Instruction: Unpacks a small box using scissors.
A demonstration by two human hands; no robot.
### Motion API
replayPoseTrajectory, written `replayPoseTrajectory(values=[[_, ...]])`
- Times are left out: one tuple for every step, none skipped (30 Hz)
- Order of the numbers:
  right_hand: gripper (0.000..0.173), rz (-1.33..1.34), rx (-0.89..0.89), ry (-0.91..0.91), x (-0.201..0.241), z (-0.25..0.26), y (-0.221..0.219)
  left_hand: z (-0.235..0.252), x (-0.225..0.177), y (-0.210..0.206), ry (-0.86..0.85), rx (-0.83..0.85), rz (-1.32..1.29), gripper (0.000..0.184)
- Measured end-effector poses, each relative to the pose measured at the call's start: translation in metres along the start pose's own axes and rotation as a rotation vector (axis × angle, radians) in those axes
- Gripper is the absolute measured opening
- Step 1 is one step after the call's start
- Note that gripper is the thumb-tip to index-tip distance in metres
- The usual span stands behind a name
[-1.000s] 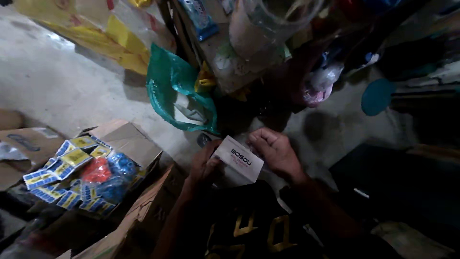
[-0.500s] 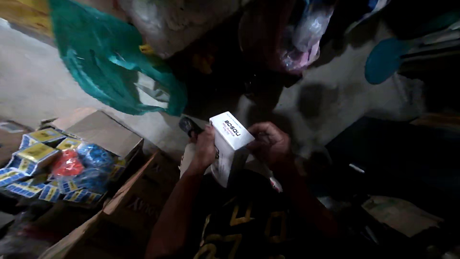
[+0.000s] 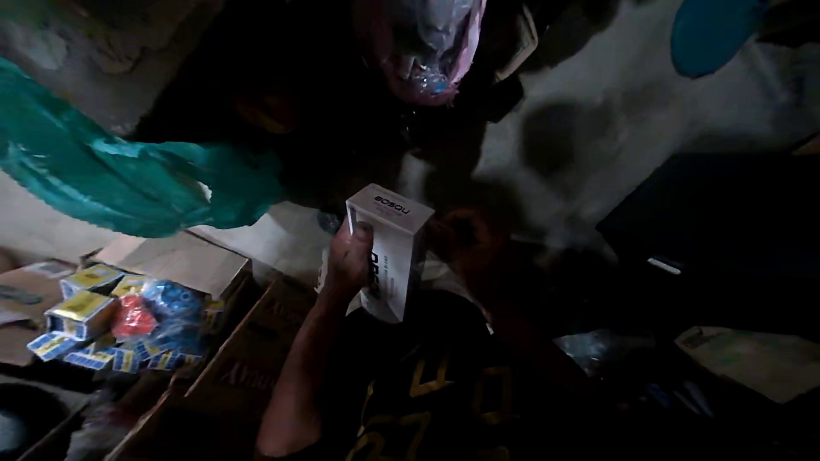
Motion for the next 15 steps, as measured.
replayPoseTrajectory(values=[[0.011, -0.019, 0.0, -0.008, -0.003, 0.0, 0.001, 0.0, -0.001, -0.001, -0.012, 0.042, -0.016, 0.047], [0.011, -0.034, -0.002, -0.027, -0.004, 0.0, 0.001, 0.0, -0.002, 0.0, -0.03, 0.087, -0.04, 0.05], [0.012, -0.05, -0.008, -0.05, -0.005, 0.001, 0.0, 0.001, -0.003, 0.001, -0.046, 0.119, -0.066, 0.058], [0.013, -0.068, -0.014, -0.072, -0.006, 0.002, -0.002, 0.002, -0.005, 0.002, -0.057, 0.139, -0.082, 0.066], [0.014, -0.084, -0.019, -0.083, -0.007, 0.003, -0.003, 0.005, -0.006, 0.004, -0.067, 0.144, -0.084, 0.073], [0.015, -0.102, -0.024, -0.073, -0.008, 0.005, -0.005, 0.008, -0.008, 0.007, -0.08, 0.146, -0.079, 0.075], [0.015, -0.119, -0.03, -0.053, -0.009, 0.006, -0.008, 0.012, -0.008, 0.009, -0.095, 0.146, -0.072, 0.072], [0.015, -0.13, -0.03, -0.034, -0.011, 0.008, -0.01, 0.017, -0.008, 0.012, -0.11, 0.151, -0.065, 0.067], [0.014, -0.135, -0.025, -0.022, -0.012, 0.009, -0.012, 0.022, -0.008, 0.014, -0.116, 0.147, -0.061, 0.064], [0.013, -0.129, -0.012, -0.029, -0.011, 0.01, -0.014, 0.026, -0.007, 0.016, -0.108, 0.144, -0.054, 0.061], [0.013, -0.124, 0.013, -0.07, -0.01, 0.01, -0.017, 0.031, -0.007, 0.018, -0.103, 0.143, -0.037, 0.065], [0.014, -0.106, 0.042, -0.144, -0.009, 0.01, -0.019, 0.037, -0.008, 0.02, -0.085, 0.136, -0.007, 0.068], [0.018, -0.088, 0.057, -0.211, -0.01, 0.01, -0.022, 0.041, -0.009, 0.021, -0.058, 0.133, 0.015, 0.067], [0.023, -0.074, 0.075, -0.256, -0.012, 0.009, -0.024, 0.044, -0.01, 0.022, -0.03, 0.126, 0.04, 0.064], [0.026, -0.07, 0.089, -0.269, -0.014, 0.007, -0.026, 0.048, -0.009, 0.023, -0.022, 0.125, 0.058, 0.062]])
Point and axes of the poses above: each hand's wrist, its own z-axis towards the middle knuckle, its own y-axis out of the back of the hand, x = y × z, the point moved 5 cm from there along z, towards the middle knuckle, and after that the axes turned 1 degree about z, right-handed, at the moved point
